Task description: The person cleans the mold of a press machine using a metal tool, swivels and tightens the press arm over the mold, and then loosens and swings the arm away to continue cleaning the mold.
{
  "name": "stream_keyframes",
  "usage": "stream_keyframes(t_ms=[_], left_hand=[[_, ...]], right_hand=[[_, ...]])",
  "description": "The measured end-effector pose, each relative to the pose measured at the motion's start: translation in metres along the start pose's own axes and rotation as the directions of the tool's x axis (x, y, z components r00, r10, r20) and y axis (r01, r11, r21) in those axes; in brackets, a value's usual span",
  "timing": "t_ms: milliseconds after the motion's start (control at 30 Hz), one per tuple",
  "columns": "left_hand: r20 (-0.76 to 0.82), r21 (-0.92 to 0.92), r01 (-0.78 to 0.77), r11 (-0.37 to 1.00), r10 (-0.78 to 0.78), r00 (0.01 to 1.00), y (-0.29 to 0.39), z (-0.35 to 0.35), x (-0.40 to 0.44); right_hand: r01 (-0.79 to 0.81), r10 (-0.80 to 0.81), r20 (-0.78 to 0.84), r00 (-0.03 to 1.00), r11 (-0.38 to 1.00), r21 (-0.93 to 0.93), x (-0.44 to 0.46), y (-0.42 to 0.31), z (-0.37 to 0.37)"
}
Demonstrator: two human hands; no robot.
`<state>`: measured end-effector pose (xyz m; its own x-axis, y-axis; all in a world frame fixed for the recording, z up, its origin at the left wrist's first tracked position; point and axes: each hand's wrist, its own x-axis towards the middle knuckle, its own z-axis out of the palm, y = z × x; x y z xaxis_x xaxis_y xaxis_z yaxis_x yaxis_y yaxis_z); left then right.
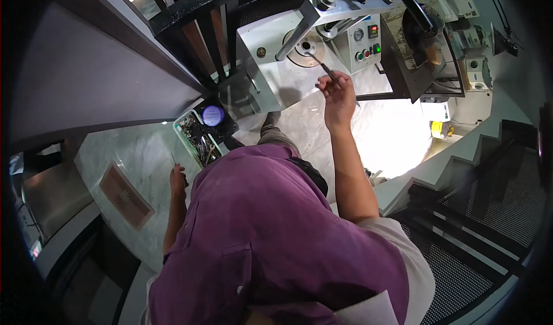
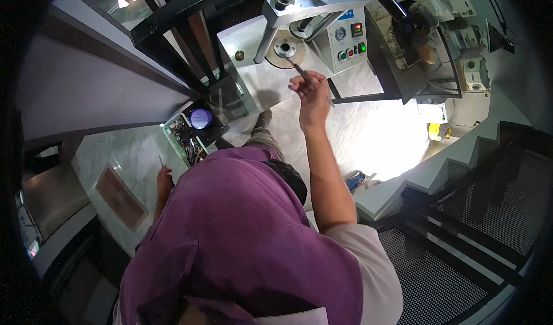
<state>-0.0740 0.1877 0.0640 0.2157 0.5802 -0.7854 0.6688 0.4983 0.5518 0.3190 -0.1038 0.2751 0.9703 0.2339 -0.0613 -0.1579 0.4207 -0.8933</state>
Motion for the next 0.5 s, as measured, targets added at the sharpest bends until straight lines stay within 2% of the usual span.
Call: stream_keyframes(t_ms=[33, 100, 167, 233, 300, 367, 400, 467, 500], left_hand=[[0.005, -0.002, 0.007, 1.000, -0.007, 1.000, 0.010, 0.008, -0.006], [0.023, -0.100, -0.297, 0.950, 0.301, 0.953, 0.047, 0.028, -0.030], [0.118, -0.163, -0.424, 0.891, 0.444, 0.888, 0.093, 0.050, -0.056], [0.221, -0.115, -0.605, 0.788, 0.614, 0.758, 0.140, 0.071, -0.091], [0.302, -0.077, -0.798, 0.598, 0.777, 0.553, 0.185, 0.093, -0.132], [0.381, -0.104, -0.891, 0.443, 0.845, 0.376, 0.224, 0.110, -0.174], [0.422, -0.178, -0.861, 0.477, 0.827, 0.371, 0.232, 0.117, -0.190], [0.496, -0.182, -0.887, 0.424, 0.819, 0.289, 0.248, 0.129, -0.215], [0.497, -0.185, -0.888, 0.420, 0.820, 0.284, 0.252, 0.137, -0.222]], right_hand=[[-0.002, 0.002, -0.001, 1.000, 1.000, -0.008, -0.009, -0.005, -0.001], [-0.004, 0.000, 0.097, 0.995, 0.999, 0.041, -0.027, -0.015, -0.002], [-0.008, 0.001, 0.126, 0.992, 0.998, 0.055, -0.042, -0.027, 0.009], [-0.012, -0.002, 0.183, 0.983, 0.997, 0.075, -0.052, -0.035, 0.018], [-0.001, -0.019, 0.228, 0.973, 0.996, 0.087, -0.059, -0.040, 0.024], [0.005, -0.031, 0.270, 0.962, 0.995, 0.098, -0.066, -0.046, 0.030], [0.009, -0.037, 0.273, 0.961, 0.995, 0.102, -0.068, -0.048, 0.032], [0.030, -0.050, 0.282, 0.958, 0.997, 0.074, -0.071, -0.051, 0.034], [0.035, -0.054, 0.281, 0.958, 0.997, 0.074, -0.074, -0.052, 0.035]])
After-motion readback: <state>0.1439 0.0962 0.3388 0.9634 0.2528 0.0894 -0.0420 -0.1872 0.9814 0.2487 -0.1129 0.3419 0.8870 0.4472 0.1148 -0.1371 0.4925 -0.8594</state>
